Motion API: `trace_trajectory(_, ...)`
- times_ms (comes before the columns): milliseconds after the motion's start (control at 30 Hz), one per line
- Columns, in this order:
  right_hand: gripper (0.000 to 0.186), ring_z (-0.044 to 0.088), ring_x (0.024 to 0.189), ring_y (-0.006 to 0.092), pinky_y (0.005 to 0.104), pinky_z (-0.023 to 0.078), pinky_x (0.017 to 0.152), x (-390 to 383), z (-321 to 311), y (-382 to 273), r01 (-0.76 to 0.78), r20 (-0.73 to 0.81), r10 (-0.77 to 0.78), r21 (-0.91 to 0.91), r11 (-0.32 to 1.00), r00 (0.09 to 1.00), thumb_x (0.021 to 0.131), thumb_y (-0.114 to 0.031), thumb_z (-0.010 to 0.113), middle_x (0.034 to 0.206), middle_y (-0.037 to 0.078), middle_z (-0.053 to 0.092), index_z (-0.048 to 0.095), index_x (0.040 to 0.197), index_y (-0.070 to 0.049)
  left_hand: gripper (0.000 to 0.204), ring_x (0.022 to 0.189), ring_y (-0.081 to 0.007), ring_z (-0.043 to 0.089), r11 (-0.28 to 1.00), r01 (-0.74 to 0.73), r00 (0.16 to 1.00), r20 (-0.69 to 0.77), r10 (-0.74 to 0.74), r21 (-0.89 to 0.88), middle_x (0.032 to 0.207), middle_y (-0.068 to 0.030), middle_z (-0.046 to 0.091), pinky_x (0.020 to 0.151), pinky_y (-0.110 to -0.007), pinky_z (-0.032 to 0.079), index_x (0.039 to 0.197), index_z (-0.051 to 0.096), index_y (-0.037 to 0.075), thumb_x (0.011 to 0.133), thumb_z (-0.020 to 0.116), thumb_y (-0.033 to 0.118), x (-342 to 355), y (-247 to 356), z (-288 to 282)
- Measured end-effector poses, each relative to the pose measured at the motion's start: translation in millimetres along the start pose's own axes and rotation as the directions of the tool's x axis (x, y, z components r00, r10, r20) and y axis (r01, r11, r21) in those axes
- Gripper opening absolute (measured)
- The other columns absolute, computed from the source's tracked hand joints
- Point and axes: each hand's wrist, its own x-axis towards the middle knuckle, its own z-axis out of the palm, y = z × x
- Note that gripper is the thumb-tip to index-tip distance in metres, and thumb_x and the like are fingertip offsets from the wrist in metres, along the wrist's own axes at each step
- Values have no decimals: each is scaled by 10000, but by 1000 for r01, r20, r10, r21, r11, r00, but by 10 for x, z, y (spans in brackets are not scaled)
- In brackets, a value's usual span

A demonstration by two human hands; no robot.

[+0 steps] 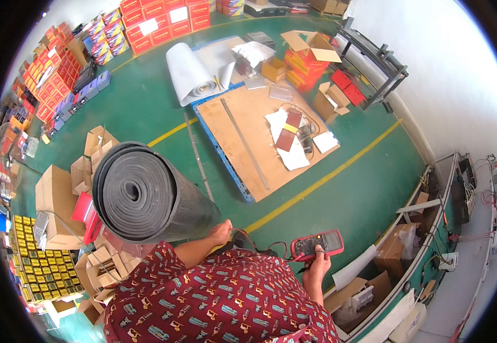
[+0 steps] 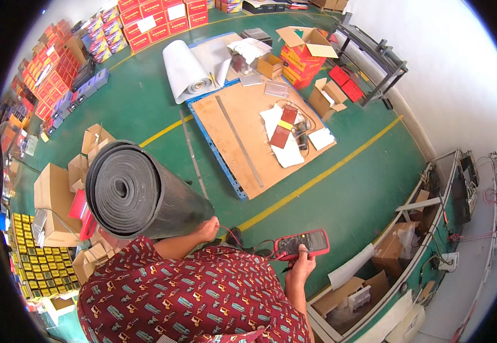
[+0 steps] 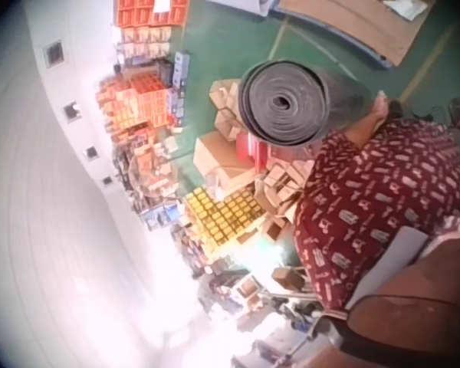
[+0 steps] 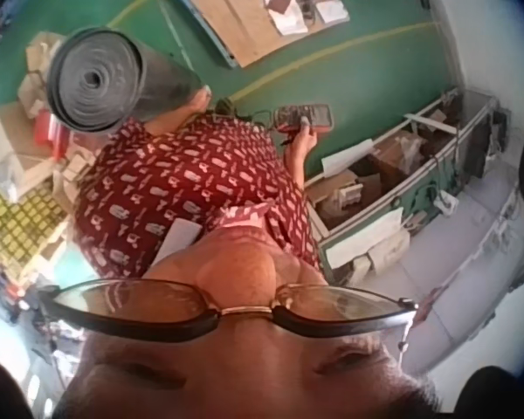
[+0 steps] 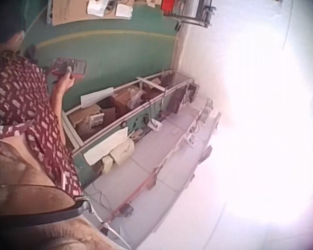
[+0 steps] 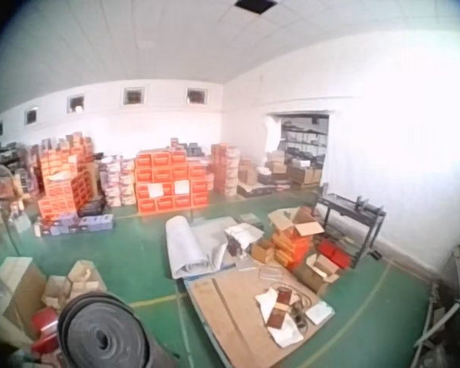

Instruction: The person uses a multimeter to test a battery and then moves to a shelf to test several white rectangular electronic modules. They connect the multimeter probes to the terminals of each module, observe the readings, and then return to the workbench.

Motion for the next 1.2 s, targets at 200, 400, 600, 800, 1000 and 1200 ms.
trace_trajectory(200, 134, 457, 430, 94, 255, 336, 371, 44, -7, 30, 20, -5, -20, 26, 999, 1000, 922, -163, 711, 702, -12, 585, 610, 972, -90, 180, 994, -457, 633, 1000, -3, 998, 59, 1, 30, 1006, -230, 668, 822, -544, 491, 1079, 556, 93, 964, 550, 232, -2, -35, 41)
trace_trajectory(400, 158, 482, 468, 90, 246, 348, 395, 35, -36, -25, 12, -9, -12, -21, 1000, 1000, 930, -195, 707, 748, -5, 625, 600, 996, -98, 209, 1012, -473, 628, 997, 26, 997, 71, -31, 71, 1035, -248, 666, 844, -566, 485, 1089, 564, 90, 979, 558, 269, 98, 115, 0)
trace_trajectory(600, 184, 478, 467, 93, 247, 340, 398, 39, -71, 0, 6, -26, -6, -13, 1000, 1000, 919, -214, 722, 746, -6, 621, 600, 987, -96, 181, 1022, -473, 631, 995, 19, 997, 78, -27, 101, 1039, -240, 677, 848, -561, 490, 1067, 595, 115, 967, 570, 263, 163, 96, 14)
trace_trajectory(800, 189, 467, 460, 91, 249, 335, 394, 41, -70, -11, 5, -47, -5, 6, 1000, 999, 915, -216, 723, 728, -7, 615, 601, 982, -89, 108, 956, -435, 654, 995, 28, 996, 84, -36, 91, 968, -194, 701, 793, -530, 505, 950, 646, 120, 884, 592, 186, 186, 139, 9)
trace_trajectory(1000, 163, 461, 452, 90, 252, 338, 382, 59, -78, 14, 4, -76, -2, 24, 1000, 997, 912, -178, 721, 715, -9, 599, 602, 978, -86, 133, 946, -398, 676, 993, -1, 989, 144, -16, 119, 954, -170, 714, 779, -502, 518, 951, 676, 121, 878, 592, 193, 226, 246, -74)
trace_trajectory(1200, 157, 460, 447, 93, 262, 339, 379, 89, -67, 32, -20, -93, 23, 33, 999, 995, 911, -165, 723, 709, -6, 591, 602, 971, -86, 251, 991, -378, 680, 996, -54, 997, 63, 49, 73, 1004, -155, 723, 825, -485, 526, 1065, 681, 119, 962, 597, 332, 275, 263, -39)
